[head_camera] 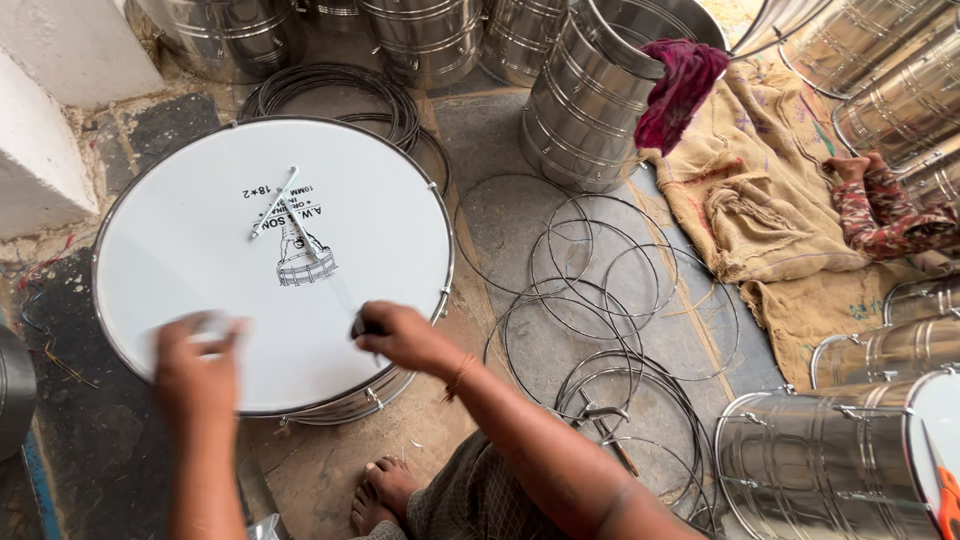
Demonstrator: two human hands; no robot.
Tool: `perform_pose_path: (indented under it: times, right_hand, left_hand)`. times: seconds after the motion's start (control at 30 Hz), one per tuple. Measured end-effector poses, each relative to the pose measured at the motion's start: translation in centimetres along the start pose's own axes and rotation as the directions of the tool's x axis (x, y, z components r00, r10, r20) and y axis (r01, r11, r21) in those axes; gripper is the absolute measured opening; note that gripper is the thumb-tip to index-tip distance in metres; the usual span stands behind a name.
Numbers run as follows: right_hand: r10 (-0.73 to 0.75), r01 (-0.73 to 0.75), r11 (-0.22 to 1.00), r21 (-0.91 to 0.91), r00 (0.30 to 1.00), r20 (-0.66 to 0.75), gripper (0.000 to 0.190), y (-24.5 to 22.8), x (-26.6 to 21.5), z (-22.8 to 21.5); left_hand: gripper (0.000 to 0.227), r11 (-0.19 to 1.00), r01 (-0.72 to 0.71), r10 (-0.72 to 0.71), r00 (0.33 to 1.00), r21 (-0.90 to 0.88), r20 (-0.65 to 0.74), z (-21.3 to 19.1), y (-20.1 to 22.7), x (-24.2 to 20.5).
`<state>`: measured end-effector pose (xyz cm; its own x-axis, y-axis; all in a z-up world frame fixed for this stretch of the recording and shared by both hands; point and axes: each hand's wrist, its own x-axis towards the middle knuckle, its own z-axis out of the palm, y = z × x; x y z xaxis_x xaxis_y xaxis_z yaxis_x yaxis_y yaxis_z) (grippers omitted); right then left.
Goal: The person assembles a metal drum by placing a white drumhead onto a stainless steel body. They then insert and tighten multiple metal tension rods into the rim to secure the head. The person works with their hands, using a small tool to tighten the rods.
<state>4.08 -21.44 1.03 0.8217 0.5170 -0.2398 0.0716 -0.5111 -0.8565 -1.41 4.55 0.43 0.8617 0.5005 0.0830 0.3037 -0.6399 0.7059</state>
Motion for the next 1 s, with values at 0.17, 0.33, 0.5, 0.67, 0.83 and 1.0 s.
perform_pose_path:
  times: [0.17, 0.33, 0.5, 0.67, 0.83, 1.0]
  right_hand:
    - [0.221, -0.252, 0.951, -0.178, 0.959, -0.18, 0.031, 2.7, -2.5, -5.2]
    - [0.379, -0.385, 0.923, 0.01, 0.902, -0.209, 0.027, 5.4, -3.7, -2.7]
    - [0.45, -0.414, 0.892, 0.183, 0.855, -0.259, 0.022, 8.7, -2.6, -1.0]
    - [0.198, -0.105, 0.963, 0.25, 0.902, -0.383, 0.03, 16.2, 0.5, -4.4]
    - [0.226, 0.018, 0.939, 0.343, 0.72, -0.656, 0.012, 16.9, 3.6, -8.0]
    - [0.273, 0.168, 0.859, 0.483, 0.649, -0.71, 0.019, 11.3, 0.3, -9.9]
  left_hand:
    - [0.053, 0.913, 0.271, -0.207, 0.952, 0.305, -0.226, -0.2, -8.4, 2.6]
    - [0.04, 0.815, 0.577, -0.58, 0.813, -0.05, -0.059, -0.3, -7.7, 2.9]
    - [0.038, 0.795, 0.52, -0.551, 0.835, -0.312, -0.011, -0.3, -8.9, 2.4]
    - [0.029, 0.705, 0.451, -0.441, 0.883, -0.547, 0.16, 2.9, -11.2, -0.3]
    - [0.035, 0.746, 0.615, -0.457, 0.752, -0.256, 0.474, 2.3, -6.7, -6.1]
    - [0.038, 0.921, 0.16, -0.235, 0.955, 0.355, 0.181, -1.1, 1.7, -8.6]
